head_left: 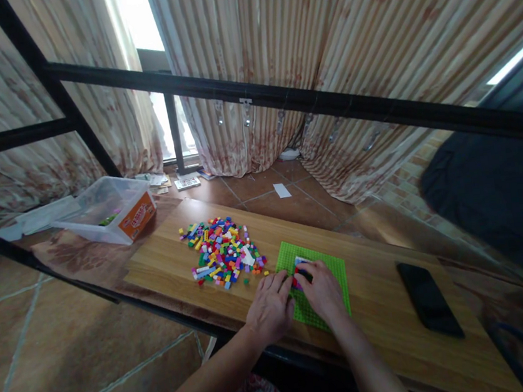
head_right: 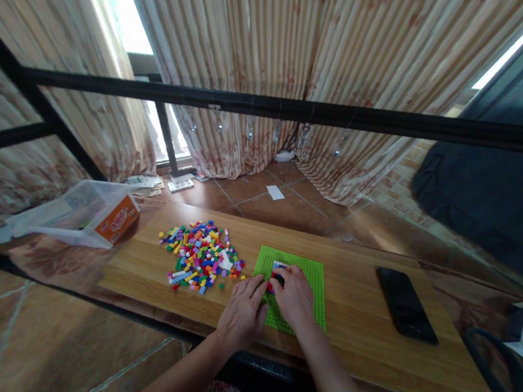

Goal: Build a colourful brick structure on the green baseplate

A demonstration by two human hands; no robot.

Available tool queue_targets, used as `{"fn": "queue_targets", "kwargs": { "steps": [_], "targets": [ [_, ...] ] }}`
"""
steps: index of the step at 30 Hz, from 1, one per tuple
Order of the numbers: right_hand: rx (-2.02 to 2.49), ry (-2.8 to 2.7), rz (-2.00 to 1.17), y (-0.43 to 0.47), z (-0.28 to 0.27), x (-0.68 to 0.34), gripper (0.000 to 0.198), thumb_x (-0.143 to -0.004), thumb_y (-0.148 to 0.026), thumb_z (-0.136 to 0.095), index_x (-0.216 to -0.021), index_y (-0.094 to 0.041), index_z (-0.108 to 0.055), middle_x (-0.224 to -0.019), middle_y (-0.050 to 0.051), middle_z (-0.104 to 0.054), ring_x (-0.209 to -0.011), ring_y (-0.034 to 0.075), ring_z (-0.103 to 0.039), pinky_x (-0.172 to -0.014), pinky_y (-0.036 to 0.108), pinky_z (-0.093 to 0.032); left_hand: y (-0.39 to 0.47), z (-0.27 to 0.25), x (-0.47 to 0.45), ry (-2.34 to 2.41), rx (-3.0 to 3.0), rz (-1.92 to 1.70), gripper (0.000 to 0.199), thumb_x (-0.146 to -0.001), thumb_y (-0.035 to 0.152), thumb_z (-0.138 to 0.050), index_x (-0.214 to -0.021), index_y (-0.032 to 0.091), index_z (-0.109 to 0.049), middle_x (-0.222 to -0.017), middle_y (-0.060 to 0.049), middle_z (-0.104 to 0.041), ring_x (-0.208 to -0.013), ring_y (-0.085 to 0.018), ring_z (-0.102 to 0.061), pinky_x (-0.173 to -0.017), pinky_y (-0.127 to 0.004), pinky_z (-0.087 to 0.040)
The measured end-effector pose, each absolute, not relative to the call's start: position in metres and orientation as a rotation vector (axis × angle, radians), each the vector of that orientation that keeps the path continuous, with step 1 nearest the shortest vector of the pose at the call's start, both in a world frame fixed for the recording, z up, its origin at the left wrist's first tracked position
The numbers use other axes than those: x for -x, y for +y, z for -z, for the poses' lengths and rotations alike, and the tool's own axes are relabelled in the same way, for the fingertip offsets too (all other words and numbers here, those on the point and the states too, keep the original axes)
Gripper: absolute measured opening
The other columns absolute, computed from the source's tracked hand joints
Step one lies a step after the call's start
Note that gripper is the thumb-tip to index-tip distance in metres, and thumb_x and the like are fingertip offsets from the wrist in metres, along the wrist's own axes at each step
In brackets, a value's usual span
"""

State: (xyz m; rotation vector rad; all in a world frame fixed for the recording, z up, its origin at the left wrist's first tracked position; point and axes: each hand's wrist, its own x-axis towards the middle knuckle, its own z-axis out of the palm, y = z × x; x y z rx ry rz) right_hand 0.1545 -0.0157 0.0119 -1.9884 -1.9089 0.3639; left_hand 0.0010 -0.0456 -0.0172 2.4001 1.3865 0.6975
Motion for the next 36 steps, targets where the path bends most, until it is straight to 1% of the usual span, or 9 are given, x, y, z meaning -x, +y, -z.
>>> {"fn": "queue_targets", "kwargs": {
  "steps": [7,13,19,23,27,29,32,36],
  "targets": [
    [1.968,-1.891,-0.364,-0.014,-0.009,-0.155,0.028,-0.085,-0.032,-0.055,-0.105,-0.020,-0.070,-0.105,0.009,-0.063,-0.099,0.021,-0.059,-0.090,0.031,-0.043,-0.047,0.016,-0.002,1.394,-2.392,-0.666,0.045,-0.087,0.025,-0.050,-0.132,0.019,-0.049,-0.141,-0.010,-0.048,-0.126,-0.026,-0.044,-0.110,-0.047,-0.033],
    [1.984,-1.867,-0.393,-0.009,-0.009,-0.154,0.023,-0.082,-0.028,-0.059,-0.099,-0.018,-0.072,-0.102,0.009,-0.064,-0.097,0.021,-0.059,-0.091,0.030,-0.042,-0.047,0.018,-0.003,1.414,-2.408,-0.649,0.045,-0.088,0.026,-0.049,-0.133,0.019,-0.049,-0.140,-0.009,-0.048,-0.126,-0.027,-0.044,-0.109,-0.047,-0.033],
    [1.973,-1.827,-0.374,-0.009,-0.008,-0.151,0.022,-0.079,-0.027,-0.061,-0.095,-0.018,-0.073,-0.098,0.010,-0.065,-0.093,0.022,-0.061,-0.089,0.033,-0.044,-0.046,0.017,-0.002,1.407,-2.427,-0.657,0.046,-0.087,0.025,-0.049,-0.133,0.017,-0.049,-0.139,-0.009,-0.049,-0.127,-0.027,-0.043,-0.109,-0.046,-0.033],
    [1.909,-1.808,-0.347,-0.012,-0.011,-0.155,0.022,-0.081,-0.029,-0.058,-0.095,-0.020,-0.073,-0.095,0.009,-0.066,-0.091,0.021,-0.062,-0.086,0.032,-0.045,-0.046,0.016,0.000,1.375,-2.433,-0.687,0.054,-0.086,0.023,-0.050,-0.139,0.019,-0.041,-0.140,-0.009,-0.048,-0.126,-0.026,-0.043,-0.109,-0.044,-0.033],
    [1.860,-1.699,-0.307,-0.020,-0.016,-0.168,0.033,-0.088,-0.033,-0.044,-0.103,-0.018,-0.070,-0.096,0.009,-0.068,-0.087,0.020,-0.063,-0.081,0.032,-0.048,-0.046,0.016,0.001,1.362,-2.455,-0.676,0.059,-0.088,0.023,-0.048,-0.145,0.024,-0.032,-0.140,-0.009,-0.047,-0.125,-0.026,-0.043,-0.108,-0.046,-0.033],
    [1.791,-1.599,-0.311,-0.025,-0.018,-0.176,0.037,-0.089,-0.037,-0.041,-0.100,-0.017,-0.070,-0.097,0.010,-0.069,-0.086,0.020,-0.064,-0.080,0.033,-0.048,-0.047,0.016,0.001,1.365,-2.466,-0.661,0.058,-0.088,0.023,-0.046,-0.144,0.026,-0.034,-0.140,-0.008,-0.047,-0.125,-0.026,-0.043,-0.107,-0.047,-0.034],
    [1.689,-1.494,-0.354,-0.030,-0.019,-0.181,0.037,-0.087,-0.042,-0.043,-0.093,-0.017,-0.070,-0.095,0.011,-0.071,-0.085,0.022,-0.064,-0.079,0.035,-0.049,-0.047,0.017,-0.001,1.384,-2.468,-0.648,0.054,-0.089,0.023,-0.045,-0.143,0.026,-0.037,-0.140,-0.008,-0.046,-0.125,-0.026,-0.043,-0.107,-0.047,-0.034],
    [1.630,-1.553,-0.394,-0.029,-0.021,-0.166,0.033,-0.087,-0.038,-0.045,-0.092,-0.017,-0.070,-0.095,0.010,-0.070,-0.089,0.022,-0.063,-0.082,0.035,-0.048,-0.048,0.016,-0.003,1.411,-2.481,-0.659,0.052,-0.089,0.025,-0.046,-0.141,0.026,-0.040,-0.139,-0.008,-0.048,-0.124,-0.026,-0.044,-0.106,-0.047,-0.034]
  ]
}}
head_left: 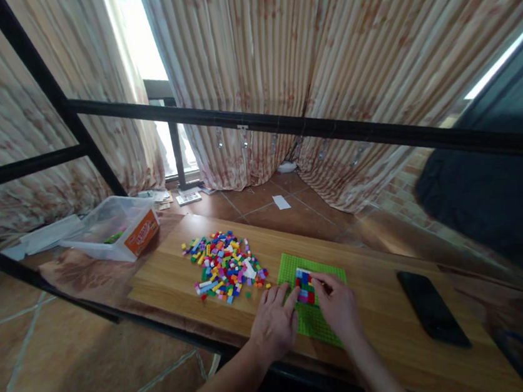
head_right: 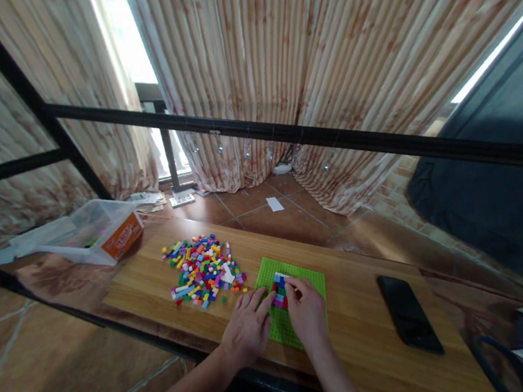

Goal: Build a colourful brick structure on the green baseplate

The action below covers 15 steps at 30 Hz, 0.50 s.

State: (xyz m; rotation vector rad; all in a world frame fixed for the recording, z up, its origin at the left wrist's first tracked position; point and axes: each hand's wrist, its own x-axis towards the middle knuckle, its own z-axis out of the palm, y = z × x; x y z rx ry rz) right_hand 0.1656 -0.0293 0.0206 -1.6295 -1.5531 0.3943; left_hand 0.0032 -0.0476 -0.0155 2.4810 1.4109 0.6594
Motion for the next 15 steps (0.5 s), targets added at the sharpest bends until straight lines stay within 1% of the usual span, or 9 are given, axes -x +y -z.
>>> {"fn": "queue_targets", "kwargs": {
  "steps": [3,6,9,13,15],
  "targets": [
    [1.609,-1.721,-0.457,-0.024,-0.024,-0.141,0.027,-0.086,-0.031,-0.047,-0.091,-0.020,-0.070,-0.097,0.008,-0.070,-0.090,0.020,-0.063,-0.083,0.032,-0.046,-0.047,0.015,-0.004,1.409,-2.518,-0.678,0.048,-0.089,0.026,-0.047,-0.136,0.023,-0.045,-0.135,-0.009,-0.051,-0.122,-0.026,-0.045,-0.105,-0.047,-0.035],
    [1.657,-1.894,-0.524,-0.016,-0.028,-0.117,0.024,-0.085,-0.023,-0.048,-0.091,-0.021,-0.071,-0.094,0.005,-0.071,-0.089,0.018,-0.063,-0.083,0.029,-0.045,-0.047,0.019,-0.004,1.368,-2.565,-0.712,0.045,-0.087,0.027,-0.048,-0.132,0.019,-0.051,-0.127,-0.012,-0.056,-0.120,-0.029,-0.045,-0.104,-0.047,-0.037],
    [1.766,-1.987,-0.521,-0.008,-0.029,-0.102,0.024,-0.085,-0.020,-0.049,-0.091,-0.021,-0.072,-0.095,0.005,-0.071,-0.092,0.017,-0.063,-0.084,0.026,-0.043,-0.048,0.023,-0.005,1.365,-2.576,-0.754,0.049,-0.087,0.026,-0.048,-0.134,0.015,-0.050,-0.124,-0.014,-0.059,-0.121,-0.032,-0.046,-0.103,-0.049,-0.037],
    [1.855,-2.019,-0.507,0.005,-0.024,-0.094,0.022,-0.085,-0.019,-0.051,-0.090,-0.021,-0.072,-0.095,0.006,-0.071,-0.092,0.018,-0.063,-0.083,0.026,-0.042,-0.048,0.024,-0.004,1.374,-2.562,-0.754,0.048,-0.087,0.027,-0.048,-0.134,0.017,-0.051,-0.126,-0.014,-0.060,-0.121,-0.034,-0.048,-0.103,-0.052,-0.037],
    [1.864,-2.029,-0.507,0.011,-0.021,-0.091,0.021,-0.084,-0.019,-0.053,-0.090,-0.021,-0.072,-0.095,0.006,-0.071,-0.092,0.018,-0.063,-0.082,0.026,-0.042,-0.048,0.023,-0.003,1.365,-2.550,-0.750,0.051,-0.087,0.027,-0.047,-0.137,0.017,-0.048,-0.129,-0.014,-0.058,-0.124,-0.034,-0.047,-0.105,-0.053,-0.036]
  ]
}}
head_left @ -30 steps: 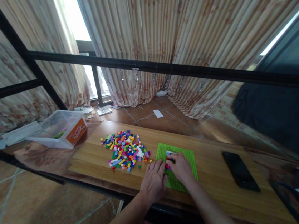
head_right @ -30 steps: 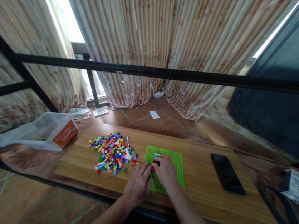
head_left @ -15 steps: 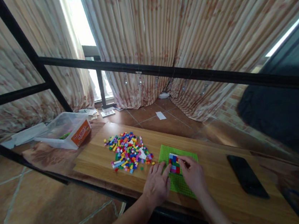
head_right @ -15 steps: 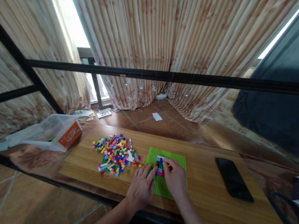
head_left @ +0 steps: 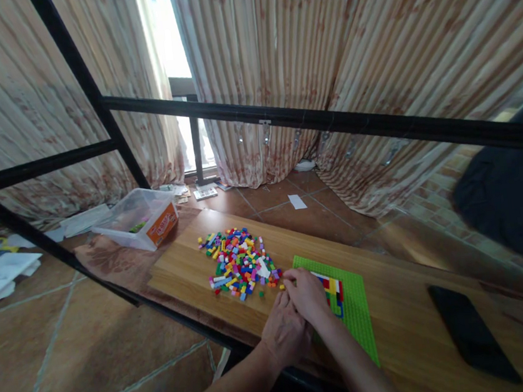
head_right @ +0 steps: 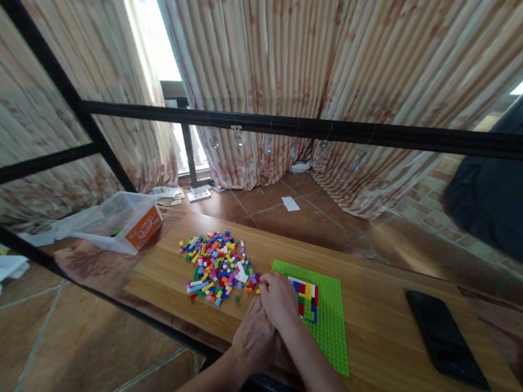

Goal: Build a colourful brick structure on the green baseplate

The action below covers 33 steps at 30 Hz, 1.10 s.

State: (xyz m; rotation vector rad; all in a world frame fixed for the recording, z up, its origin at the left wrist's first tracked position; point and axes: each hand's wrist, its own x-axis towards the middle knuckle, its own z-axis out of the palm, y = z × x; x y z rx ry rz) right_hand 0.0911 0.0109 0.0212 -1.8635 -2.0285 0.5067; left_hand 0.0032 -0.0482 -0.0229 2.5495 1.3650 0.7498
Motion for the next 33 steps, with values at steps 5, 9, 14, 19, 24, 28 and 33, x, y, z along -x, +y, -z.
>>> {"fn": "queue_targets", "kwargs": {
  "steps": [5,9,14,19,24,28,33],
  "targets": [
    [1.853,-2.051,-0.510,0.023,-0.017,-0.079,0.021,-0.085,-0.021,-0.053,-0.094,-0.022,-0.072,-0.094,0.005,-0.070,-0.090,0.017,-0.063,-0.081,0.025,-0.041,-0.047,0.027,-0.002,1.302,-2.570,-0.765,0.059,-0.088,0.028,-0.045,-0.145,0.016,-0.035,-0.143,-0.012,-0.048,-0.133,-0.032,-0.039,-0.112,-0.053,-0.028],
    [1.851,-2.037,-0.493,0.029,-0.018,-0.065,0.022,-0.086,-0.023,-0.051,-0.094,-0.021,-0.072,-0.094,0.006,-0.070,-0.088,0.017,-0.062,-0.078,0.026,-0.041,-0.046,0.039,-0.002,1.292,-2.590,-0.728,0.055,-0.089,0.029,-0.044,-0.143,0.018,-0.038,-0.144,-0.010,-0.047,-0.137,-0.029,-0.036,-0.115,-0.051,-0.024],
    [1.853,-1.965,-0.470,0.029,-0.014,-0.058,0.025,-0.087,-0.022,-0.048,-0.099,-0.021,-0.070,-0.097,0.006,-0.070,-0.091,0.017,-0.062,-0.080,0.025,-0.041,-0.046,0.043,-0.001,1.292,-2.556,-0.667,0.057,-0.089,0.038,-0.046,-0.142,0.017,-0.039,-0.142,-0.010,-0.049,-0.138,-0.029,-0.034,-0.116,-0.048,-0.023],
    [1.914,-1.855,-0.431,0.025,-0.004,-0.072,0.030,-0.090,-0.020,-0.041,-0.101,-0.017,-0.069,-0.101,0.007,-0.070,-0.094,0.018,-0.063,-0.083,0.026,-0.042,-0.048,0.035,0.000,1.308,-2.501,-0.674,0.051,-0.089,0.042,-0.047,-0.137,0.022,-0.047,-0.139,-0.006,-0.053,-0.137,-0.028,-0.034,-0.118,-0.048,-0.019],
    [1.939,-1.877,-0.413,0.030,-0.003,-0.071,0.027,-0.091,-0.023,-0.044,-0.097,-0.019,-0.070,-0.096,0.007,-0.069,-0.089,0.017,-0.062,-0.078,0.026,-0.041,-0.047,0.035,0.001,1.295,-2.478,-0.713,0.056,-0.089,0.041,-0.048,-0.141,0.021,-0.042,-0.144,-0.007,-0.047,-0.139,-0.026,-0.033,-0.117,-0.047,-0.020],
    [1.957,-1.916,-0.408,0.037,-0.007,-0.061,0.027,-0.091,-0.030,-0.047,-0.094,-0.020,-0.071,-0.095,0.008,-0.066,-0.088,0.018,-0.061,-0.077,0.027,-0.041,-0.045,0.036,0.001,1.287,-2.485,-0.751,0.064,-0.088,0.039,-0.049,-0.146,0.016,-0.032,-0.149,-0.011,-0.039,-0.142,-0.028,-0.027,-0.117,-0.049,-0.022],
    [1.993,-1.946,-0.413,0.043,-0.008,-0.053,0.024,-0.089,-0.034,-0.051,-0.090,-0.020,-0.071,-0.097,0.008,-0.064,-0.084,0.017,-0.061,-0.072,0.027,-0.042,-0.042,0.039,0.000,1.325,-2.450,-0.766,0.067,-0.087,0.037,-0.050,-0.145,0.012,-0.029,-0.151,-0.015,-0.034,-0.143,-0.030,-0.024,-0.116,-0.051,-0.024]
  ]
}}
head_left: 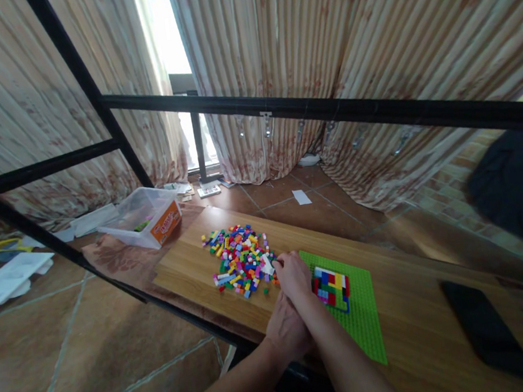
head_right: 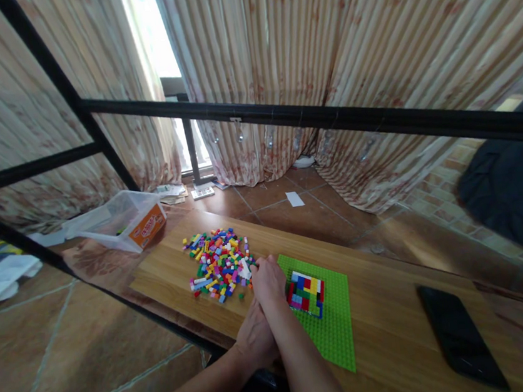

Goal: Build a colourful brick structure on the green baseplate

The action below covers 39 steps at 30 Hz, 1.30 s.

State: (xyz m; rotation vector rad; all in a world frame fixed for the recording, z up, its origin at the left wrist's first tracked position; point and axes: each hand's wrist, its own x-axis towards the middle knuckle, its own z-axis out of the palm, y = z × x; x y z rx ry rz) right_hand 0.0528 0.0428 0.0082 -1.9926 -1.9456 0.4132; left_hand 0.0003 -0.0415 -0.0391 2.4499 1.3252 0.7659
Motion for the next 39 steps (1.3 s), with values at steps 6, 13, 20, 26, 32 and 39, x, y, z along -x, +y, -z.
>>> {"fn": "queue_targets", "kwargs": {
  "steps": [6,13,20,26,32,39],
  "targets": [
    [2.013,-1.959,-0.414,0.046,-0.006,-0.050,0.022,-0.089,-0.026,-0.050,-0.089,-0.019,-0.071,-0.098,0.008,-0.065,-0.087,0.017,-0.061,-0.073,0.026,-0.042,-0.039,0.043,0.000,1.355,-2.451,-0.730,0.070,-0.086,0.037,-0.050,-0.147,0.014,-0.026,-0.152,-0.015,-0.033,-0.143,-0.031,-0.023,-0.116,-0.053,-0.024],
    [1.966,-1.986,-0.412,0.045,0.000,-0.051,0.017,-0.088,-0.022,-0.052,-0.090,-0.018,-0.068,-0.099,0.007,-0.066,-0.091,0.016,-0.060,-0.076,0.025,-0.040,-0.038,0.049,0.001,1.361,-2.478,-0.707,0.071,-0.085,0.035,-0.049,-0.147,0.012,-0.024,-0.153,-0.015,-0.030,-0.144,-0.030,-0.021,-0.116,-0.051,-0.022],
    [1.920,-2.011,-0.419,0.045,0.006,-0.052,0.018,-0.090,-0.023,-0.049,-0.088,-0.020,-0.066,-0.094,0.005,-0.066,-0.086,0.015,-0.059,-0.071,0.024,-0.037,-0.040,0.040,0.002,1.354,-2.466,-0.622,0.067,-0.084,0.036,-0.049,-0.144,0.012,-0.032,-0.149,-0.016,-0.037,-0.142,-0.031,-0.025,-0.115,-0.051,-0.024],
    [1.898,-2.028,-0.435,0.045,0.005,-0.053,0.017,-0.089,-0.022,-0.050,-0.086,-0.021,-0.066,-0.092,0.004,-0.067,-0.083,0.015,-0.059,-0.068,0.024,-0.035,-0.040,0.042,0.002,1.355,-2.491,-0.625,0.064,-0.086,0.035,-0.047,-0.144,0.011,-0.032,-0.150,-0.016,-0.037,-0.142,-0.031,-0.026,-0.116,-0.050,-0.023],
    [1.870,-2.020,-0.440,0.045,0.006,-0.053,0.016,-0.088,-0.021,-0.052,-0.085,-0.020,-0.067,-0.088,0.004,-0.068,-0.081,0.015,-0.059,-0.068,0.024,-0.035,-0.042,0.044,0.001,1.337,-2.524,-0.611,0.059,-0.087,0.033,-0.048,-0.141,0.014,-0.038,-0.145,-0.015,-0.044,-0.137,-0.032,-0.035,-0.114,-0.052,-0.026],
    [1.784,-1.965,-0.409,0.043,0.004,-0.055,0.017,-0.088,-0.017,-0.049,-0.088,-0.021,-0.066,-0.091,0.003,-0.068,-0.083,0.015,-0.059,-0.072,0.023,-0.037,-0.042,0.043,0.001,1.349,-2.554,-0.637,0.058,-0.087,0.038,-0.048,-0.140,0.015,-0.041,-0.144,-0.014,-0.046,-0.136,-0.032,-0.037,-0.113,-0.052,-0.028]
  ]
}}
